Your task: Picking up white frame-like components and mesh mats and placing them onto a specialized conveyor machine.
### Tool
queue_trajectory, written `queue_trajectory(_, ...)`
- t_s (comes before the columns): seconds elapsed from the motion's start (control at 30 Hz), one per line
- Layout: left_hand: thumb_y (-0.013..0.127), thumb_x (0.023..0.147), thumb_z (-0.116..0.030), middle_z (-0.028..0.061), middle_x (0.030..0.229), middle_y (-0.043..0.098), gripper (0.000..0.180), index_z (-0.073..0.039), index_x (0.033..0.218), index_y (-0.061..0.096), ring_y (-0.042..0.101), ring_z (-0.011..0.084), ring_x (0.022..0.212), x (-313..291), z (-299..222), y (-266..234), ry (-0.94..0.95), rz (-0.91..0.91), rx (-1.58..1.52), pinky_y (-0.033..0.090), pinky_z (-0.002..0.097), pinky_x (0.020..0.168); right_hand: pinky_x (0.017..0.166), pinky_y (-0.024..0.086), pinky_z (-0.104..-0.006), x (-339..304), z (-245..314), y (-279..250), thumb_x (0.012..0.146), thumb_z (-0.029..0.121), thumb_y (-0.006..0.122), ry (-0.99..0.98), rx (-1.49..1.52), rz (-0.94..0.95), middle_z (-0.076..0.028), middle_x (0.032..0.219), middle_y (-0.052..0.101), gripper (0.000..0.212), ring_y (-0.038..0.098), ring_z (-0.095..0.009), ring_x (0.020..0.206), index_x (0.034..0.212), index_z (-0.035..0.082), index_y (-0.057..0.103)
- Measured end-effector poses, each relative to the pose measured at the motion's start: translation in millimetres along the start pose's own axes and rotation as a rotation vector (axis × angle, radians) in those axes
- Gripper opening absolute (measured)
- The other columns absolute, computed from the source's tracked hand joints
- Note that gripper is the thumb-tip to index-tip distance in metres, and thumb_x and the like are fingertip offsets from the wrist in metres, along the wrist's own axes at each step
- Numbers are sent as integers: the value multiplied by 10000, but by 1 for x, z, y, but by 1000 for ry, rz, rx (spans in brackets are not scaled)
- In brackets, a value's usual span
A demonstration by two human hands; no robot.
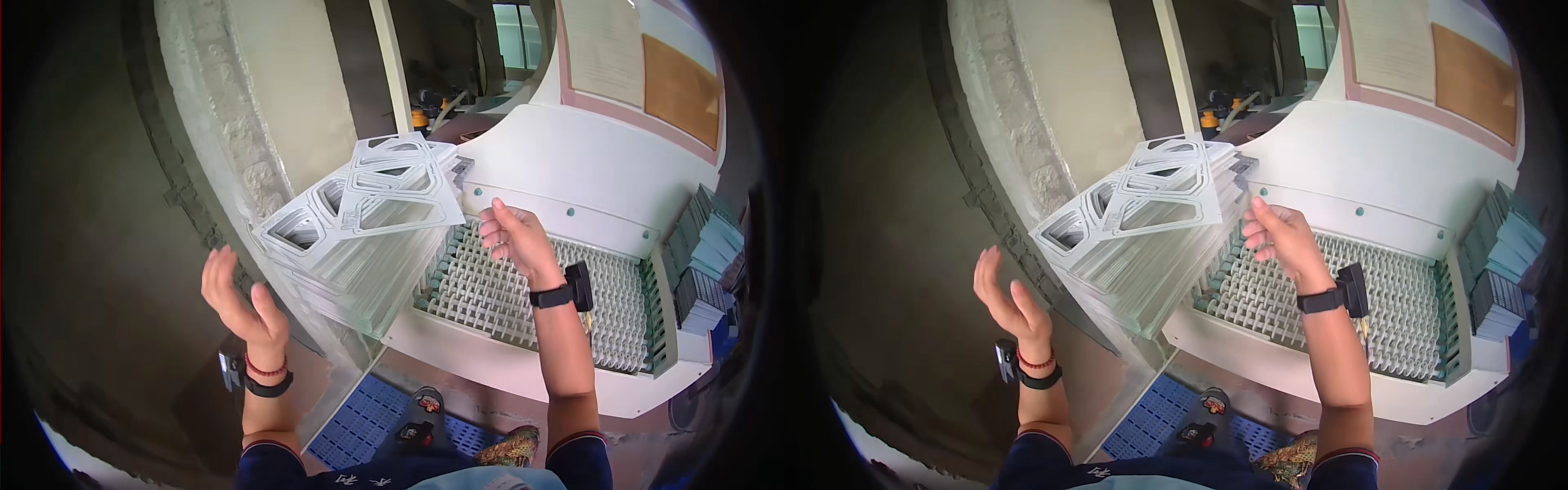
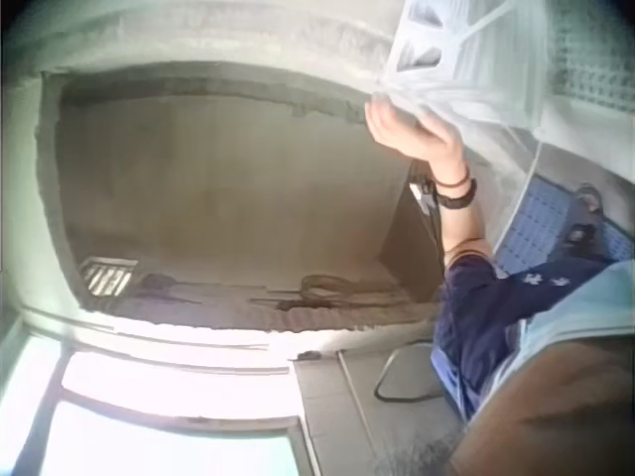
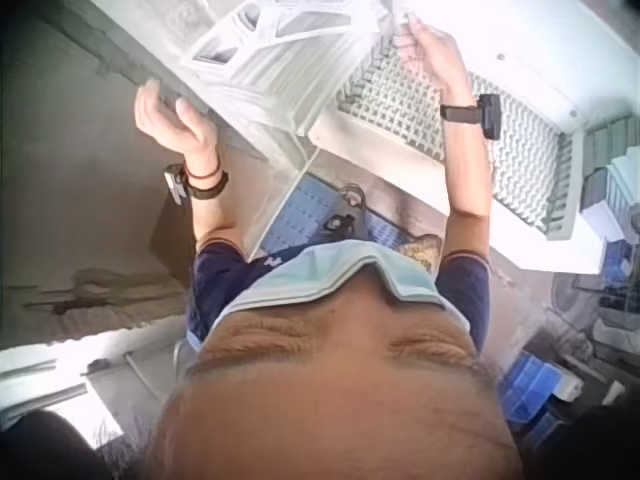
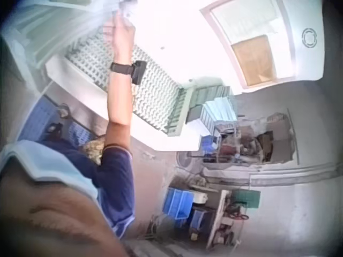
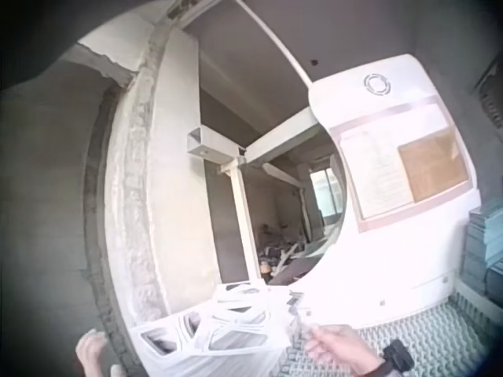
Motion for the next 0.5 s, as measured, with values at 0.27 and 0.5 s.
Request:
queue_trajectory(0.27,471,899,-375,208,840,619,431,26,1008,586,588,333,813,-6,123,72,-503,561,-257,449,380,769,384,420,-190,27,-6,55,785,334,687,148,116,119,-42,696,602,357,533,-69,495,879,3,591)
queue_trajectory(0.5,433,899,-410,202,770,622,464,-8,830,653,594,369,783,7,105,85,-486,825,34,457,427,696,414,426,-197,11,5,90,756,217,718,194,144,133,-17,689,558,288,517,-69,514,868,-14,588)
Point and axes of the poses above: each hand's wrist, its own x-axis towards the middle knuckle, its own y-axis out of the palm, z = x × y, the point moved 6 cm from there along x, towards the middle knuckle
